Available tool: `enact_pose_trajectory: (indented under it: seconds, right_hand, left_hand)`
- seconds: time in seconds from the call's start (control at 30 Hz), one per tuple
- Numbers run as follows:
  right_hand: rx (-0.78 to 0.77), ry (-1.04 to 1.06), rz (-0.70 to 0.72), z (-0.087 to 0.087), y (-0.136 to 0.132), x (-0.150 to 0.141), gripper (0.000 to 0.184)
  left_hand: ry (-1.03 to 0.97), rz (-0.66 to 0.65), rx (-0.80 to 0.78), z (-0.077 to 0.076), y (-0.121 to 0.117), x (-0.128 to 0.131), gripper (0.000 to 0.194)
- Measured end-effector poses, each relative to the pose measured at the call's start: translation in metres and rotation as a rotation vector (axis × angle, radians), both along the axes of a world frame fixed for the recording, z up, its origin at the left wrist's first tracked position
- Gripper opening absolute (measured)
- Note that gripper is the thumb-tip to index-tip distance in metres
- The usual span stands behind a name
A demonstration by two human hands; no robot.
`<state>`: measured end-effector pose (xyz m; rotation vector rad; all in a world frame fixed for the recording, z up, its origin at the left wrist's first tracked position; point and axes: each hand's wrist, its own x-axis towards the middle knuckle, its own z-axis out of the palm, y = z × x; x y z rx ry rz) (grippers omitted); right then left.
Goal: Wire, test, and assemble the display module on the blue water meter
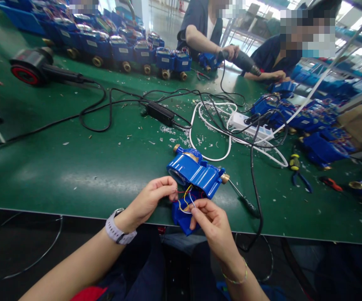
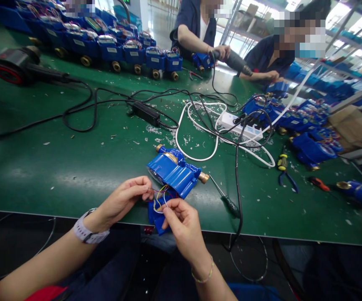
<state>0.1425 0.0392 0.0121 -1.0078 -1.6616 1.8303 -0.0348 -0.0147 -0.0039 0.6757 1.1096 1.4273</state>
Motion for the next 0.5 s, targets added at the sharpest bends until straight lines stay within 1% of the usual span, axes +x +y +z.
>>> enact_pose_trajectory:
  seconds: [0.23, 0.3, 0.4, 0.5]
  right_hand:
    - [-0.064, 0.025, 0.031, -0.0002, 0.0004, -0.0003, 0.02]
    - [-0.073, 0.025, 0.035, -0.0011, 0.0007, -0.0004, 0.02]
    - [-0.1, 0.011, 0.04, -0.0014, 0.0008, -0.0005, 0.022]
    - [-0.117, 0.011, 0.039, 0.0, -0.0001, -0.0003, 0.022]
  left_hand:
    - [0.153, -0.086, -0.011, 0.0044, 0.0057, 0.0053, 0.022]
    - [0.144, -0.062, 0.0, 0.0063, 0.0078, 0.0066, 0.021]
    - [0.074, 0.032, 0.042, 0.0086, 0.0101, 0.0069, 0.017]
    - [-0.015, 0.048, 0.041, 0.0098, 0.009, 0.0043, 0.015]
